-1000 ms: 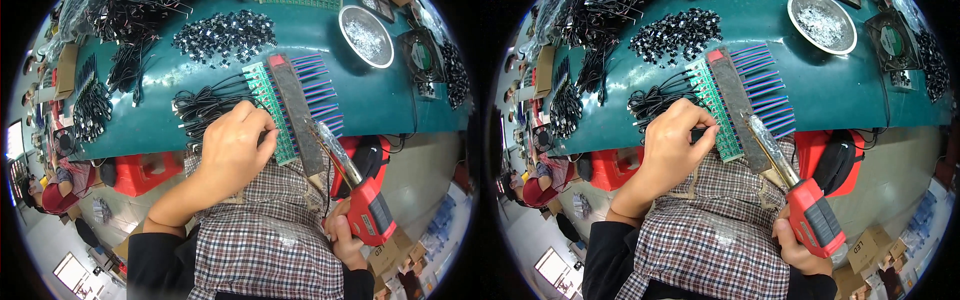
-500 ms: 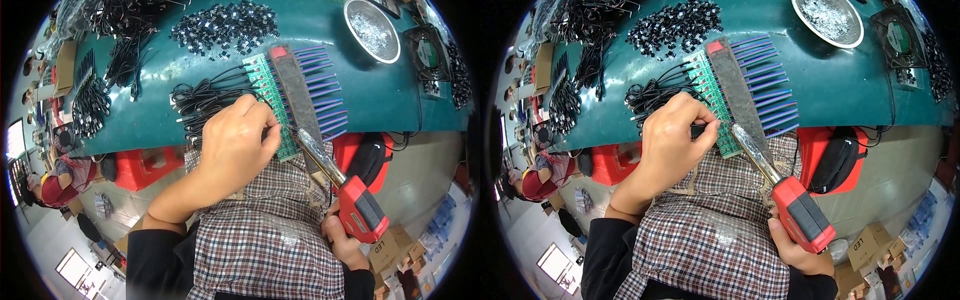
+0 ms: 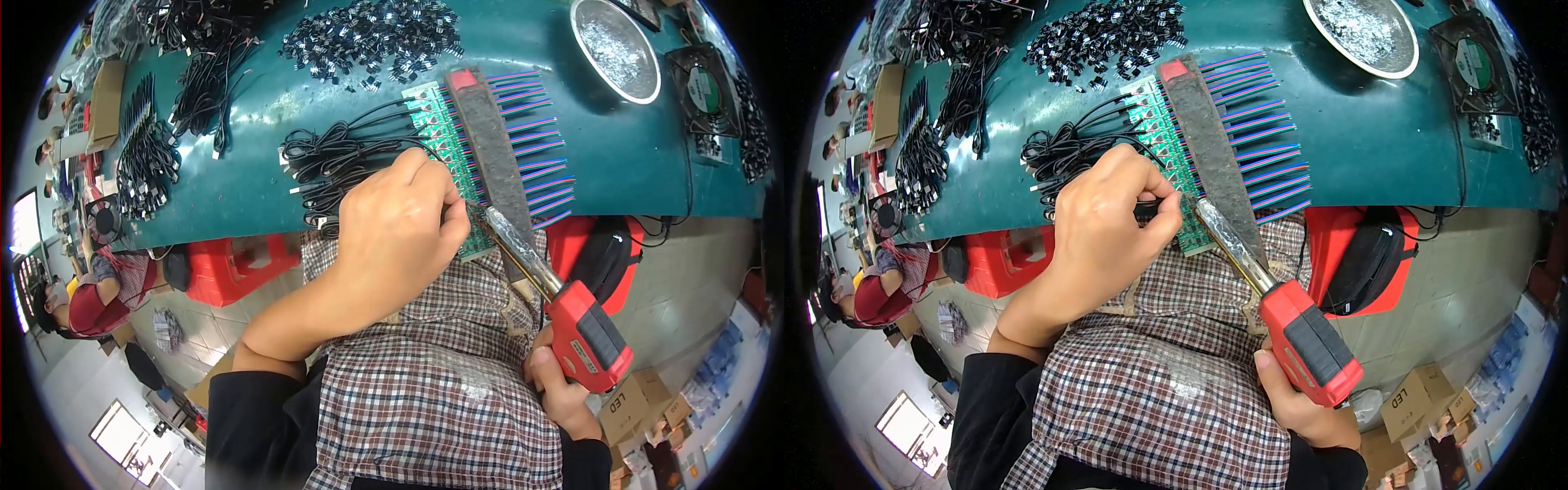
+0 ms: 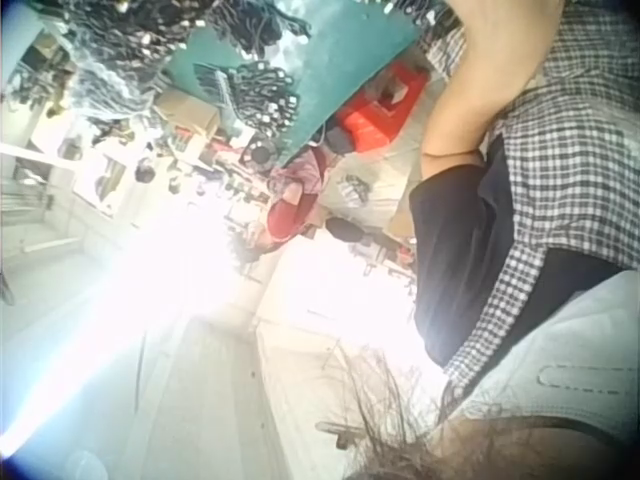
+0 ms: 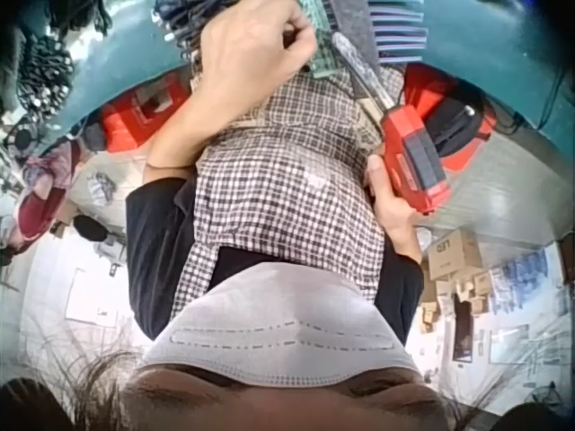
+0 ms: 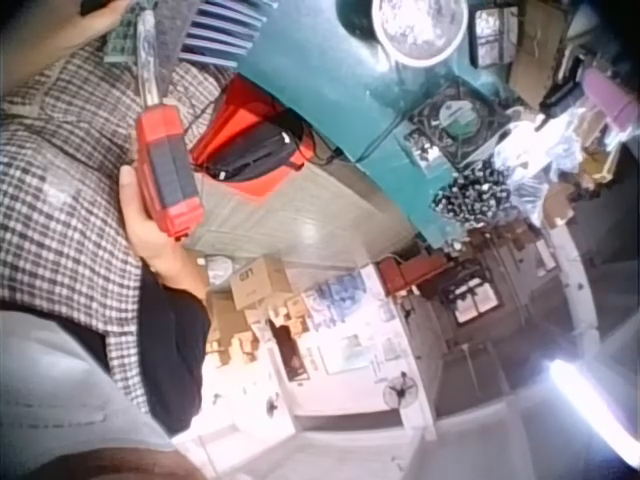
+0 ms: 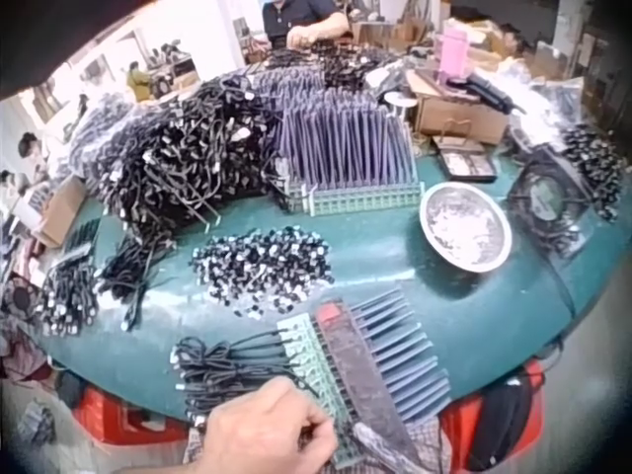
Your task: The person solders USB cables to a circuit board by picking up cables one at a time, positioning their wires onto the board contacts, and soldering them in place using a soldering gun.
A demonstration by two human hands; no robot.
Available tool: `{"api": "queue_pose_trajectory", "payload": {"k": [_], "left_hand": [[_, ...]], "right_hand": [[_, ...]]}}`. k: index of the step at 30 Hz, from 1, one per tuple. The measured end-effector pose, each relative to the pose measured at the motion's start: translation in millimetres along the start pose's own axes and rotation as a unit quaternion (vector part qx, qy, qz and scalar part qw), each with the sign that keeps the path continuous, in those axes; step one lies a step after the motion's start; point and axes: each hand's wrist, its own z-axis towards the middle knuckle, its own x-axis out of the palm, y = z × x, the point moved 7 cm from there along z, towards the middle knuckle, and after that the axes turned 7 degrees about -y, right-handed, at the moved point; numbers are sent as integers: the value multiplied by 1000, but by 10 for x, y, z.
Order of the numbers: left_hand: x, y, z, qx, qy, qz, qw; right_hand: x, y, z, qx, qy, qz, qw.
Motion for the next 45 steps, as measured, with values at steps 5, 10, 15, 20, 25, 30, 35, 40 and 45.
{"api": "queue_pose_trajectory", "payload": {"k": [5, 10, 15, 20, 25, 30, 35, 40, 45], "left_hand": [[9, 2, 0, -2, -3, -1, 1000], [10, 3, 7, -2, -3, 6, 1000], [-41, -44, 3, 6, -25, 18, 1000], [4, -71, -36, 14, -26, 29, 999], [-253, 13, 62, 46, -65, 22, 997], [-925, 1062, 361, -44, -233, 238, 942], [-1188, 1730, 332, -55, -278, 301, 910], [-1248, 1770, 280, -55, -392, 89, 914], [-1681, 1802, 157, -84, -515, -198, 830]], "right_hand": [[-27, 65, 17, -29, 0, 14, 999], [-19, 109, 40, -38, -8, 44, 998], [-11, 184, 38, -25, -27, 79, 996], [-53, 160, 50, -60, -51, 142, 987], [-45, 234, 88, -71, -83, 192, 975], [-66, 185, 98, -91, -103, 201, 970], [-19, 201, 118, -117, -59, 206, 970], [-122, 48, 136, -92, -179, 226, 953], [48, 404, 155, -57, -97, 168, 979]]}}
